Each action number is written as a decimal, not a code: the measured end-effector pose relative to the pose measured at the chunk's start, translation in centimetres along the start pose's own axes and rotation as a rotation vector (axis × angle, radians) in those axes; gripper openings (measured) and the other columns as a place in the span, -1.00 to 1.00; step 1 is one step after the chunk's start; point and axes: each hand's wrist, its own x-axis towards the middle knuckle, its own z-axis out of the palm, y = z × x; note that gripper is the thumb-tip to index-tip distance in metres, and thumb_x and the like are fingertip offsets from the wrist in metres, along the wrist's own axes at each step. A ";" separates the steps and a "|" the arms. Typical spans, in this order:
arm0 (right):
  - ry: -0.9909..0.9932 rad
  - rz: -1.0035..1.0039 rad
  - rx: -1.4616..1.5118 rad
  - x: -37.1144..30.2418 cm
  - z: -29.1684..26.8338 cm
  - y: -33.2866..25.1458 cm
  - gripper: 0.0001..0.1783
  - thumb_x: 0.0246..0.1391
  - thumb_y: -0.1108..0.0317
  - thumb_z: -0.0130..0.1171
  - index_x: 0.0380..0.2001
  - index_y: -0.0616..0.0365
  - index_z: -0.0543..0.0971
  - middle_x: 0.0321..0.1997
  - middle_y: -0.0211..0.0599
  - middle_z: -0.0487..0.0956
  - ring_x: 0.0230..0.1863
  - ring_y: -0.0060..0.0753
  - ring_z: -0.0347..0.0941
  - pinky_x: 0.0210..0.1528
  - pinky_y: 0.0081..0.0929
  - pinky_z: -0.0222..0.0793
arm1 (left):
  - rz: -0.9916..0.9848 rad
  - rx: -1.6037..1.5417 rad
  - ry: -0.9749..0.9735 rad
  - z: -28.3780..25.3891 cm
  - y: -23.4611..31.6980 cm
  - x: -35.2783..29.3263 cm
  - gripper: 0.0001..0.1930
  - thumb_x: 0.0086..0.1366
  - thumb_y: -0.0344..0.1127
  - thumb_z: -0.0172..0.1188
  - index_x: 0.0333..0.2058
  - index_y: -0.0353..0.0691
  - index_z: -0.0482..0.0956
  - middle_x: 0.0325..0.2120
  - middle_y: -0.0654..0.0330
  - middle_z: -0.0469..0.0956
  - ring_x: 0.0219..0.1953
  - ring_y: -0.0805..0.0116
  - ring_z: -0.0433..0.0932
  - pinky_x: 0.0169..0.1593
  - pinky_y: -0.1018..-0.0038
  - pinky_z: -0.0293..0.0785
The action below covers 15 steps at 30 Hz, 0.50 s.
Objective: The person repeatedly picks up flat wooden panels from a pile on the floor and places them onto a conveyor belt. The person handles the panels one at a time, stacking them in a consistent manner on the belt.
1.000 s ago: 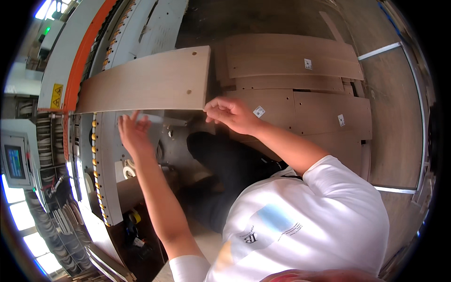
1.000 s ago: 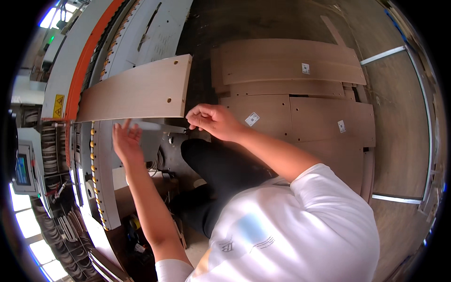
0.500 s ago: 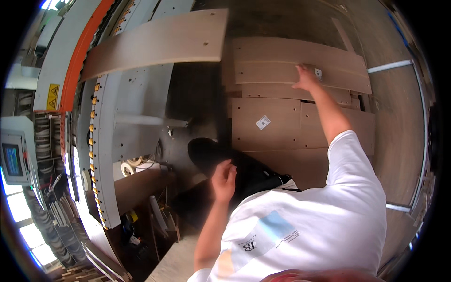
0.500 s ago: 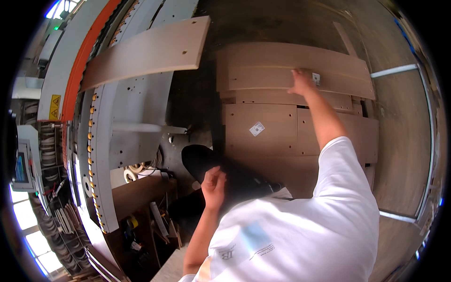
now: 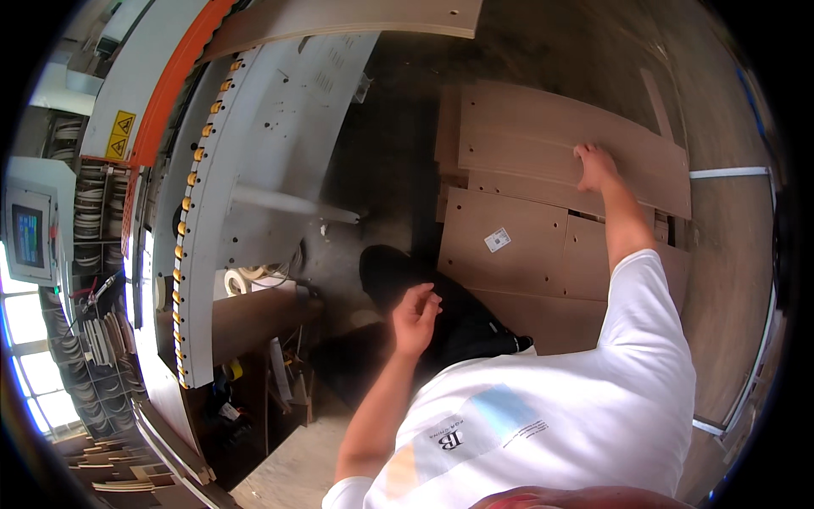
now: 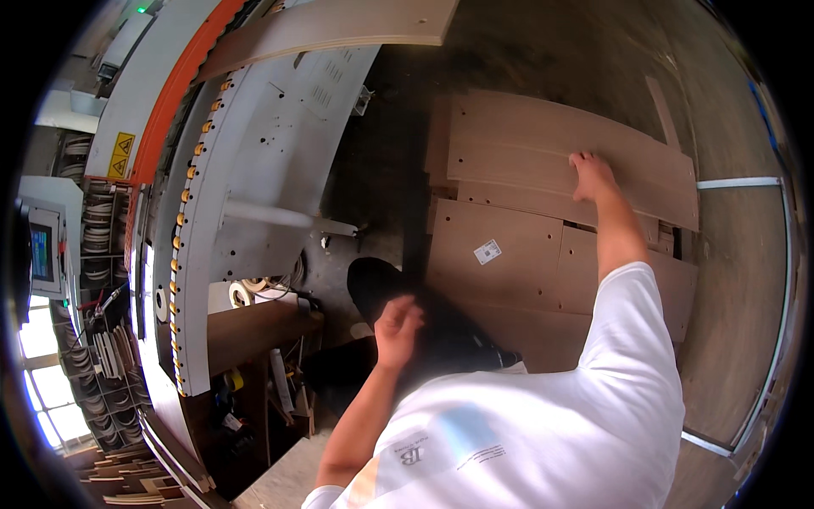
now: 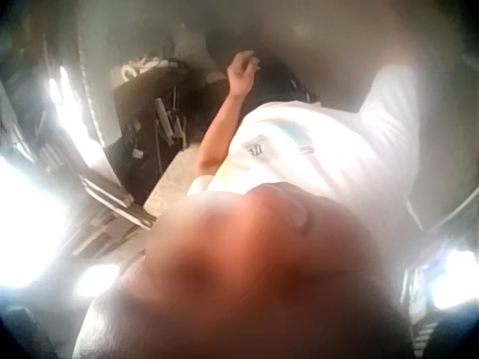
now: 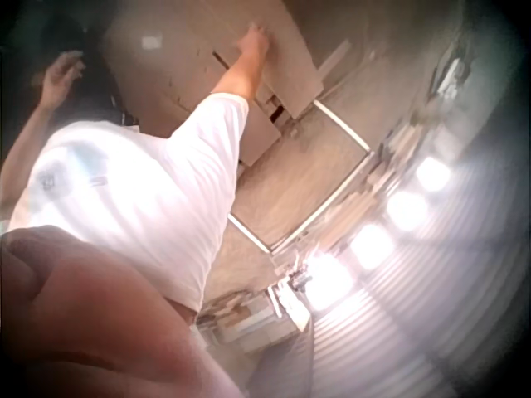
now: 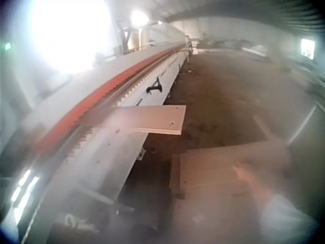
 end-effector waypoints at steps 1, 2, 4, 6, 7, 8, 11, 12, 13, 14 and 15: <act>-0.014 -0.029 0.000 -0.6 -0.2 -0.5 -0.06 -0.58 0.35 0.64 0.07 -0.05 0.50 0.18 -0.19 0.53 0.26 0.00 0.47 0.29 -0.16 0.48 | -0.011 0.007 -0.008 -0.1 0.3 -0.1 -0.72 0.48 -0.49 0.25 0.12 -0.29 0.60 -0.25 0.22 0.67 -0.25 0.52 0.63 -0.15 0.55 0.63; -0.028 -0.056 0.001 -1.3 -0.4 -0.9 -0.08 -0.59 0.34 0.63 0.04 -0.06 0.51 0.15 -0.19 0.54 0.24 0.00 0.47 0.27 -0.15 0.48 | -0.021 0.031 -0.008 0.0 0.6 -0.2 -0.73 0.48 -0.48 0.24 0.11 -0.31 0.60 -0.25 0.20 0.68 -0.26 0.50 0.64 -0.15 0.54 0.63; -0.019 -0.129 0.023 -2.5 -0.8 -2.0 -0.11 -0.59 0.28 0.62 0.02 -0.06 0.53 0.14 -0.18 0.56 0.22 0.01 0.48 0.27 -0.12 0.47 | -0.041 0.075 -0.016 0.5 1.7 0.1 -0.74 0.49 -0.48 0.24 0.10 -0.33 0.59 -0.27 0.16 0.69 -0.28 0.48 0.66 -0.16 0.51 0.64; -0.008 -0.197 0.049 -4.0 -1.5 -3.5 -0.14 -0.57 0.21 0.61 0.00 -0.06 0.54 0.10 -0.18 0.58 0.20 0.01 0.50 0.26 -0.10 0.45 | -0.016 0.284 -0.078 1.1 3.2 0.4 -0.71 0.48 -0.45 0.25 0.13 -0.32 0.58 -0.22 0.14 0.72 -0.24 0.44 0.68 -0.12 0.50 0.64; -0.001 -0.229 0.063 -5.1 -2.2 -4.7 -0.16 -0.55 0.16 0.60 0.00 -0.06 0.55 0.08 -0.18 0.60 0.19 0.00 0.51 0.25 -0.09 0.45 | -0.003 0.386 -0.113 1.6 3.7 0.7 -0.69 0.48 -0.44 0.26 0.15 -0.31 0.58 -0.20 0.14 0.73 -0.22 0.43 0.69 -0.10 0.50 0.64; 0.013 -0.263 0.085 -6.2 -2.5 -5.9 -0.17 -0.53 0.12 0.59 -0.01 -0.05 0.55 0.05 -0.18 0.62 0.17 0.00 0.52 0.25 -0.08 0.44 | -0.078 0.264 -0.174 2.3 3.6 1.0 -0.62 0.48 -0.39 0.29 0.21 -0.31 0.54 -0.10 0.10 0.70 -0.13 0.38 0.68 -0.03 0.44 0.63; -0.004 -0.362 0.136 -8.9 -3.6 -9.7 -0.18 -0.49 0.03 0.57 -0.01 -0.04 0.56 -0.02 -0.18 0.67 0.11 0.00 0.56 0.25 -0.09 0.44 | -0.321 -0.149 -0.301 6.0 3.7 2.0 -0.46 0.48 -0.24 0.33 0.32 -0.35 0.43 0.13 0.00 0.64 0.09 0.26 0.63 0.17 0.31 0.58; -0.017 -0.366 0.149 -9.9 -3.8 -11.2 -0.17 -0.49 0.01 0.56 0.00 -0.03 0.56 -0.04 -0.17 0.68 0.08 0.01 0.58 0.24 -0.10 0.44 | -0.406 -0.303 -0.299 7.7 4.8 2.0 -0.43 0.50 -0.19 0.32 0.32 -0.39 0.41 0.16 -0.01 0.61 0.13 0.23 0.62 0.22 0.30 0.55; -0.026 -0.369 0.164 -11.0 -4.0 -12.7 -0.17 -0.48 -0.01 0.55 0.00 -0.03 0.56 -0.06 -0.16 0.69 0.06 0.01 0.59 0.23 -0.10 0.44 | -0.490 -0.455 -0.297 9.2 5.5 2.2 -0.40 0.51 -0.13 0.31 0.32 -0.43 0.38 0.19 -0.02 0.59 0.18 0.21 0.60 0.28 0.28 0.51; -0.040 -0.378 0.172 -12.1 -4.4 -14.2 -0.16 -0.48 -0.03 0.55 0.01 -0.02 0.56 -0.08 -0.15 0.71 0.03 0.02 0.61 0.23 -0.11 0.44 | -0.526 -0.529 -0.320 10.2 5.3 2.5 -0.37 0.53 -0.10 0.27 0.34 -0.44 0.33 0.24 -0.06 0.52 0.24 0.14 0.55 0.33 0.20 0.45; -0.054 -0.392 0.206 -13.1 -4.5 -15.6 -0.16 -0.48 -0.03 0.55 0.01 -0.01 0.56 -0.09 -0.14 0.71 0.01 0.04 0.61 0.22 -0.11 0.45 | -0.564 -0.602 -0.344 11.0 4.4 3.0 -0.35 0.55 -0.08 0.22 0.36 -0.45 0.28 0.30 -0.09 0.46 0.29 0.07 0.49 0.39 0.11 0.39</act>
